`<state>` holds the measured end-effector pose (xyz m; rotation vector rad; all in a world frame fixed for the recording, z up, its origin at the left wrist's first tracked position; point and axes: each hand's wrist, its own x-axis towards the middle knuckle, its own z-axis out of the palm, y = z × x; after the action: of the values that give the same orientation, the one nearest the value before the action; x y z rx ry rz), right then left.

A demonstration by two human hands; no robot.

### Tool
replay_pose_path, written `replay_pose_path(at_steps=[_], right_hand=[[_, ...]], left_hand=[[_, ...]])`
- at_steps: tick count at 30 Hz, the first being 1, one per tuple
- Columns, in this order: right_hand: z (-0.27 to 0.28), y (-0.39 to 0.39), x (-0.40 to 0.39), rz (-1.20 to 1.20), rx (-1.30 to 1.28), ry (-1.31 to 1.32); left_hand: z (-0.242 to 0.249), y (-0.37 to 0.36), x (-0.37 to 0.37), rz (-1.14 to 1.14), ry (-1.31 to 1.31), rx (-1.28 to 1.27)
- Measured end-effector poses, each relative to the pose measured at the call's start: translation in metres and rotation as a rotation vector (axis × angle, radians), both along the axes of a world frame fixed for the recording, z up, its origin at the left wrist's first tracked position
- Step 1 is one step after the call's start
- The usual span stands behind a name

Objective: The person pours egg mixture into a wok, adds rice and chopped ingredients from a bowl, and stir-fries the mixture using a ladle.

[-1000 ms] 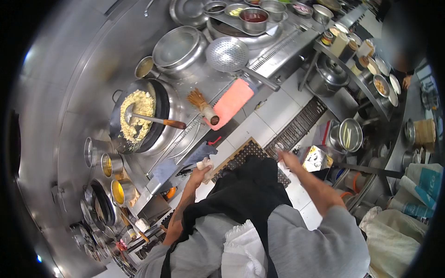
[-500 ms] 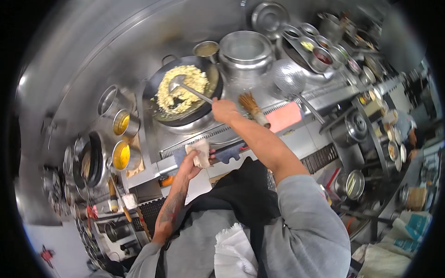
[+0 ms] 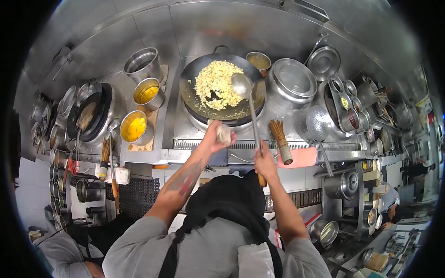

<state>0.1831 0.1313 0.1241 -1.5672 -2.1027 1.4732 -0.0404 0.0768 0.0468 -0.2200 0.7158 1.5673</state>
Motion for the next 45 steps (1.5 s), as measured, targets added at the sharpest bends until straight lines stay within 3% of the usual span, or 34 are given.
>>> replay_pose_path(at_steps=[1, 3, 5, 7, 9, 10, 12, 14, 16, 18, 19, 23, 26, 28, 31, 33, 35, 37, 38, 40, 41, 43, 44, 45], right_hand=[[0.018, 0.007, -0.014, -0.01, 0.039, 0.014], [-0.004, 0.047, -0.038, 0.138, 0.578, 0.033], [0.004, 0.091, -0.086, 0.164, 0.541, -0.03], [0.068, 0.087, -0.139, 0.138, 0.183, 0.004], [0.027, 0.115, -0.173, 0.378, 0.259, 0.053], [0.025, 0.112, -0.166, 0.373, 0.254, 0.058], [0.024, 0.087, -0.132, 0.611, 0.715, -0.1], [0.061, 0.06, -0.073, 0.742, 0.699, -0.329], [0.093, 0.06, -0.032, 0.82, 0.611, -0.559], [0.092, 0.068, -0.028, 0.798, 0.684, -0.522], [0.091, 0.073, -0.029, 0.76, 0.762, -0.484], [-0.018, 0.096, -0.093, 0.638, 0.67, -0.296], [0.036, 0.07, -0.037, 0.791, 0.656, -0.345], [0.062, 0.081, 0.014, 0.756, 0.796, -0.356], [0.118, 0.067, 0.034, 0.711, 0.995, -0.581], [0.153, 0.077, 0.06, 0.789, 1.186, -0.551], [0.239, 0.061, 0.096, 0.715, 1.079, -0.57], [0.311, 0.056, 0.13, 0.718, 0.955, -0.57], [0.335, 0.046, 0.127, 0.718, 0.842, -0.653], [0.325, 0.033, 0.093, 0.726, 0.839, -0.654], [0.298, 0.042, 0.078, 0.764, 0.844, -0.658], [0.231, 0.058, 0.038, 0.797, 0.861, -0.561], [0.175, 0.083, 0.019, 0.859, 0.946, -0.521], [0.155, 0.073, -0.005, 0.783, 0.898, -0.636]], left_hand=[[0.001, 0.023, -0.005, 0.095, -0.069, -0.116], [-0.03, 0.055, -0.019, 0.157, 0.017, -0.166], [-0.034, 0.066, -0.02, 0.224, 0.112, -0.21], [-0.025, 0.061, -0.014, 0.251, 0.208, -0.295], [-0.03, 0.061, -0.016, 0.227, 0.228, -0.296], [-0.029, 0.061, -0.017, 0.224, 0.238, -0.301], [-0.023, 0.056, -0.015, 0.216, 0.244, -0.314], [-0.011, 0.049, -0.015, 0.276, 0.126, -0.179], [-0.012, 0.056, -0.013, 0.279, 0.202, -0.173], [-0.017, 0.053, -0.004, 0.262, 0.29, -0.183], [-0.018, 0.052, 0.0, 0.256, 0.291, -0.197], [0.005, 0.054, 0.01, 0.257, 0.314, -0.255], [0.0, 0.043, 0.001, 0.181, 0.209, -0.17], [-0.008, 0.053, -0.004, 0.213, 0.187, -0.166], [-0.06, 0.076, -0.037, 0.167, 0.03, -0.177], [-0.08, 0.061, -0.035, 0.208, 0.277, -0.092], [-0.042, 0.023, -0.001, 0.242, 0.157, -0.089], [0.047, -0.033, 0.07, 0.291, 0.178, -0.258], [0.085, -0.033, 0.069, 0.309, 0.18, -0.248], [0.122, -0.042, 0.073, 0.278, 0.097, -0.165], [0.099, -0.019, 0.052, 0.265, 0.065, -0.048], [0.032, 0.026, 0.023, 0.118, 0.252, 0.001], [0.003, 0.025, 0.032, 0.11, 0.246, 0.001], [-0.022, 0.022, 0.044, 0.231, 0.31, -0.008]])
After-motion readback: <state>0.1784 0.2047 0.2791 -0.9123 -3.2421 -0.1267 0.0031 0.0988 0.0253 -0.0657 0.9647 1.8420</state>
